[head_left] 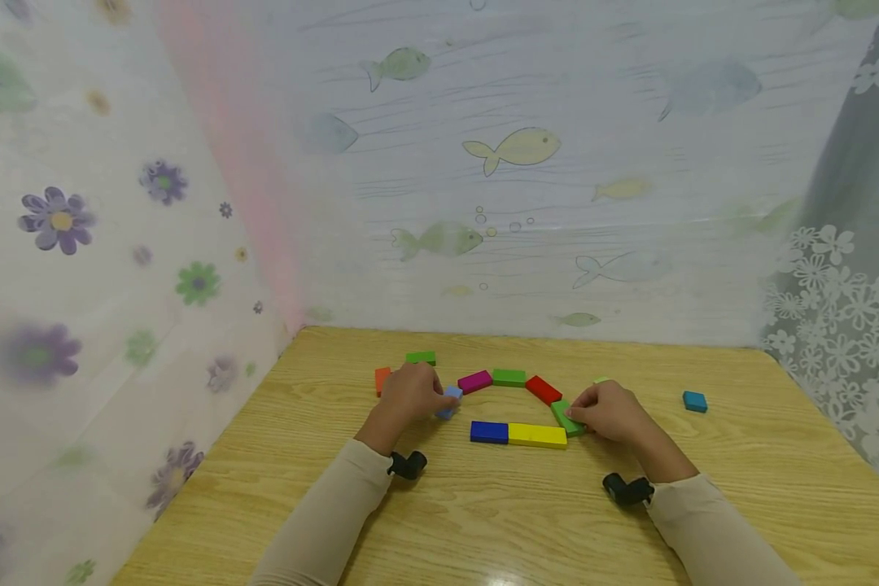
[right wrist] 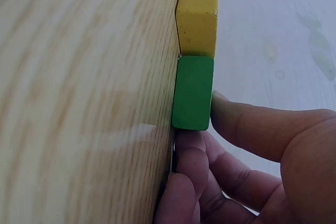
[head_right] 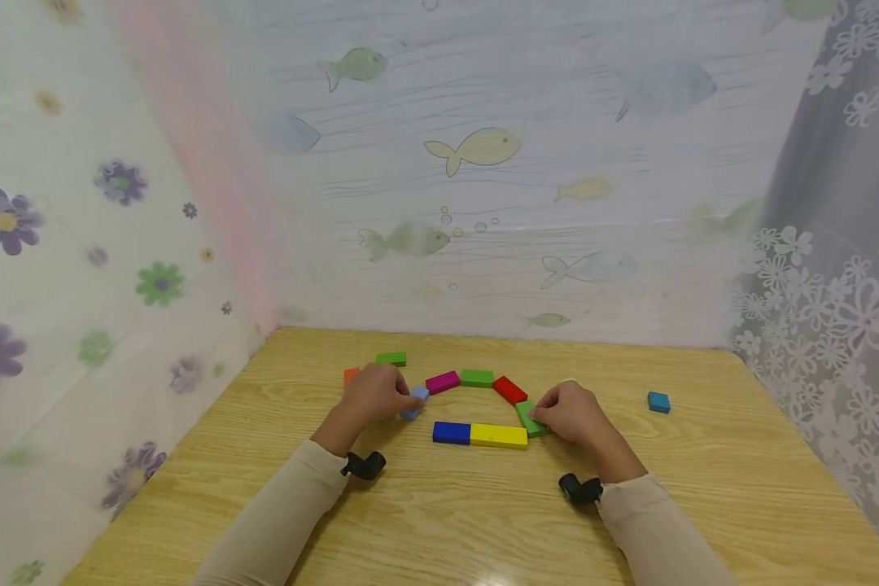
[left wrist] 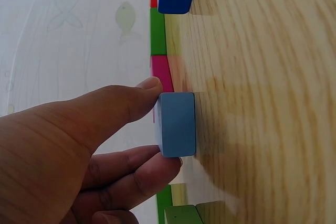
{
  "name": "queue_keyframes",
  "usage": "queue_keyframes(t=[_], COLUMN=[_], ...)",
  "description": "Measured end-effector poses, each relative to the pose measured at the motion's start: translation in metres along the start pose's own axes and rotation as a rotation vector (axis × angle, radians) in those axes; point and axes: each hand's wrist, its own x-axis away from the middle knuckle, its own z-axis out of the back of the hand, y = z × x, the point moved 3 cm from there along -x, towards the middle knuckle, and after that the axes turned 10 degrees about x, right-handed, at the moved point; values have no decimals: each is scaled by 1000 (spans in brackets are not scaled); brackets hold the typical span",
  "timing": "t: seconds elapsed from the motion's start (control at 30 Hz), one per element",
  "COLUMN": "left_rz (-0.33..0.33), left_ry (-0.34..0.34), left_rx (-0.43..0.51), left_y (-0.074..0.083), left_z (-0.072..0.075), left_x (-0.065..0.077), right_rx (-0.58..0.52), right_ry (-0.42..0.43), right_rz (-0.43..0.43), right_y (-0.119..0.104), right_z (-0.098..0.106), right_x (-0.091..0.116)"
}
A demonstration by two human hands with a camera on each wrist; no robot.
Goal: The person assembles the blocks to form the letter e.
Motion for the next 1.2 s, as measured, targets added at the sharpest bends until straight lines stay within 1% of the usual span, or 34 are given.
queue_keyframes(t=[0.37, 0.5, 0.6, 0.67, 0.77, 0.87, 1.0, 1.2], left_rz=[-4, -30, -76, -113, -153, -145, -112, -103], left_ry=[-4, 4, 2, -16, -43, -63, -70, -85], left_rx=[-17, -41, -63, -44, 16, 72, 123, 161], left_y=[2, 5, 7, 8, 8, 8, 7, 7], left_z=[1, -1, -5, -9, -15, -19, -20, -19], left_x=[2, 1, -2, -6, -12, -17, -21, -22], right_rx=[4, 10, 28, 36, 37, 25, 13, 1], right_ry=[1, 4, 8, 11, 9, 6, 7, 7], right_rz=[-3, -11, -7, -8, 2, -4, -4, -19], right_y=[0, 1, 2, 3, 4, 4, 5, 5], right_z=[0, 0, -1, -1, -2, -3, -3, -4], right_x=[1, 1, -1, -2, -4, -6, -6, -7])
